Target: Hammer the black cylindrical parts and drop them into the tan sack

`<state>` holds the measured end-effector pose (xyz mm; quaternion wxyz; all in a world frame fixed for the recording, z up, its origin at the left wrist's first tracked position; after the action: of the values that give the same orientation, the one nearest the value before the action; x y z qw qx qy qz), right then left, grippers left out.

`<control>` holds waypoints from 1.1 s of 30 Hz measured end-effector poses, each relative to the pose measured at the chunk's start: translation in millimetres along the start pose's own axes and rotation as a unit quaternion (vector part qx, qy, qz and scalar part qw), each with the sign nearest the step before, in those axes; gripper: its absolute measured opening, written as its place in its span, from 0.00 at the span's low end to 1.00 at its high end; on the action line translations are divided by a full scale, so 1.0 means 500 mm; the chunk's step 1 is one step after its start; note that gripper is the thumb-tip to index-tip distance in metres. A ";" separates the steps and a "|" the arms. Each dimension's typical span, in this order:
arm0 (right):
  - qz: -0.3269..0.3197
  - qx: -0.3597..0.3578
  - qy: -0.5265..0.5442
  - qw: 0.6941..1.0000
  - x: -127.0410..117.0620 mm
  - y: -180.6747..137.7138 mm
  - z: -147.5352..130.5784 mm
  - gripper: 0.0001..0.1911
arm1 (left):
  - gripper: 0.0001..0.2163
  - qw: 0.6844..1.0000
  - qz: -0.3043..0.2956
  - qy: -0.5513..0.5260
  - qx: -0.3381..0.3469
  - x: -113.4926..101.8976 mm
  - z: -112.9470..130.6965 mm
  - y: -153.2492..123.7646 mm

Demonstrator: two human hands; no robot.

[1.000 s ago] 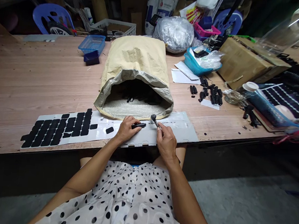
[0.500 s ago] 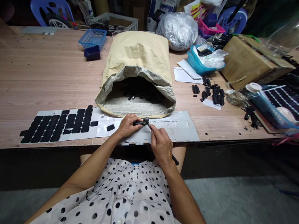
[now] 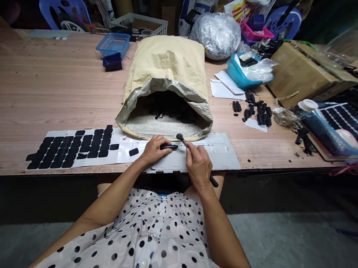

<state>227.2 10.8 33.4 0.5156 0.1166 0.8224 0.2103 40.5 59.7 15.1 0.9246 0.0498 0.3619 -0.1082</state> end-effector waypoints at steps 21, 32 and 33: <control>0.000 0.017 -0.125 0.992 0.045 0.033 0.042 0.15 | 0.10 0.911 -0.362 -0.183 -0.074 0.133 0.010 -0.219; 0.010 0.013 -0.102 0.995 0.044 0.032 0.042 0.15 | 0.16 0.912 -0.402 -0.054 -0.065 0.130 0.004 -0.211; 0.011 0.011 -0.105 0.994 0.043 0.032 0.040 0.16 | 0.15 0.902 -0.418 -0.099 -0.030 0.109 0.027 -0.197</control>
<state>235.4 38.1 15.7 0.5953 0.1527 0.7649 0.1932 65.2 -47.5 -13.6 0.8265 -0.1454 0.2588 -0.4783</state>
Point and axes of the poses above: each hand's wrist, its own y-axis towards the middle knuckle, its own x-axis out of the palm, z = x × y, the point moved 6 cm from there along y, towards the middle knuckle, and after that the axes turned 3 degrees about -x, right-handed, at the moved point
